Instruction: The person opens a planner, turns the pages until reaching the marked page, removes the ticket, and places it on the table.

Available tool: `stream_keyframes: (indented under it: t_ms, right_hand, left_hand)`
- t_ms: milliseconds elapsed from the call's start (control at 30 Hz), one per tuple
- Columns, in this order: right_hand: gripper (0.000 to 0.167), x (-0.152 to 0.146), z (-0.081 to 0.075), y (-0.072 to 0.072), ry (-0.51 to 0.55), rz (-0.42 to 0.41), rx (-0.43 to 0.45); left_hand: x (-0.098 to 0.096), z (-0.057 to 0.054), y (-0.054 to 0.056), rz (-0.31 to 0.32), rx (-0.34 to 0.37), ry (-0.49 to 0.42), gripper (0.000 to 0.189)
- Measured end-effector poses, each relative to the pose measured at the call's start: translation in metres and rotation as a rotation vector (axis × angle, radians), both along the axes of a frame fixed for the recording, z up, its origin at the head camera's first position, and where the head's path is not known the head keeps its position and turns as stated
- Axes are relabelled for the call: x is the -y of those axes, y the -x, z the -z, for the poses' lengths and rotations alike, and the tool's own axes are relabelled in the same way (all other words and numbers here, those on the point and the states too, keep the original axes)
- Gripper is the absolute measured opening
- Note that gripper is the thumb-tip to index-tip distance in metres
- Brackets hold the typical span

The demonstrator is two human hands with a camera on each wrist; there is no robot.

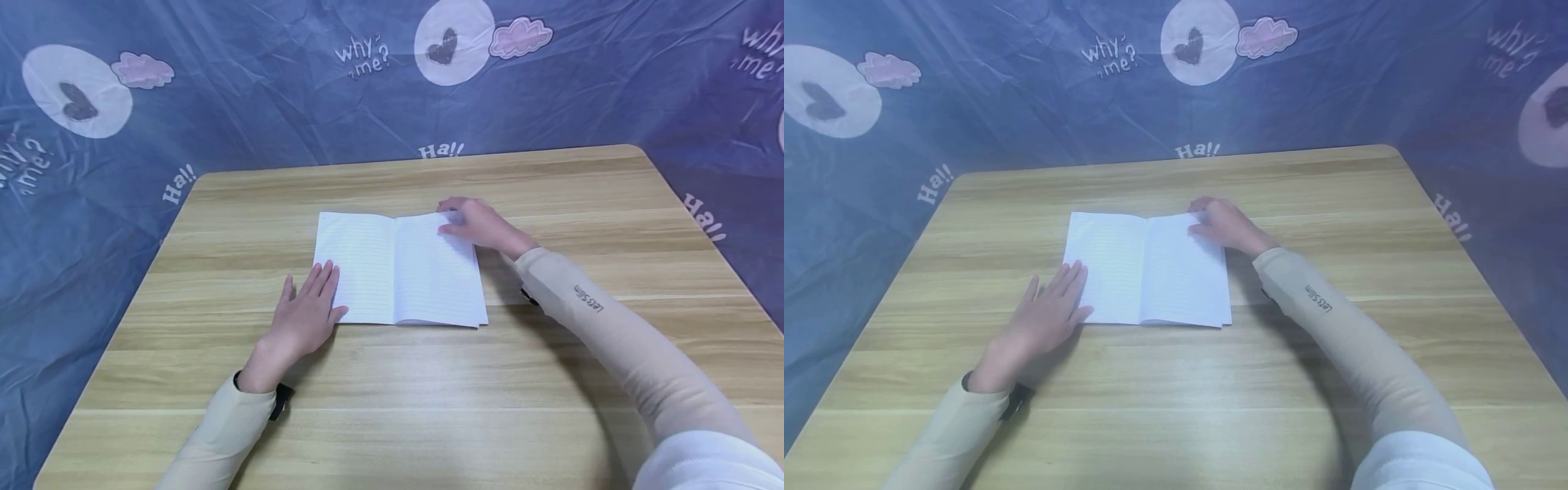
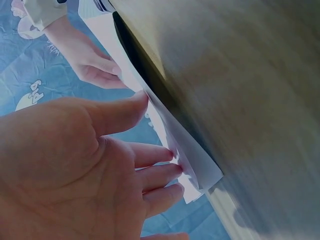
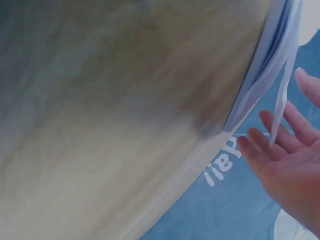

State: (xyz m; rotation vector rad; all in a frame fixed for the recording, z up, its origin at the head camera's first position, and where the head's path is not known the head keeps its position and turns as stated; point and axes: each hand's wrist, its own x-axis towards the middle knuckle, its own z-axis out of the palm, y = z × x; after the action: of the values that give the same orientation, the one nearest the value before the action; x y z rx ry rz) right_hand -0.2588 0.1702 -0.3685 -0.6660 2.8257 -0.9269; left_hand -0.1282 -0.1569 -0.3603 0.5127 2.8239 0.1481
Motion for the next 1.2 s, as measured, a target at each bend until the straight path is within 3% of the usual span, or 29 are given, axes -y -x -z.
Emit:
stream_keyframes:
  t_ms: [267, 533, 933, 1200]
  right_hand:
    - [0.026, -0.009, -0.006, -0.004, 0.195, 0.197, 0.107]
    - [0.039, -0.018, -0.009, -0.020, 0.312, 0.314, 0.262]
    - [0.053, -0.028, -0.014, -0.054, 0.475, 0.296, 0.431]
    - [0.052, -0.030, -0.015, -0.071, 0.584, 0.272, 0.446]
  left_hand:
    - [0.001, 0.002, 0.000, 0.000, -0.001, -0.003, 0.068]
    - [0.000, 0.002, 0.000, -0.005, -0.002, 0.000, 0.068]
    - [0.000, 0.001, -0.001, -0.006, 0.004, 0.002, 0.068]
    - [0.000, 0.000, -0.002, -0.008, 0.015, 0.006, 0.068]
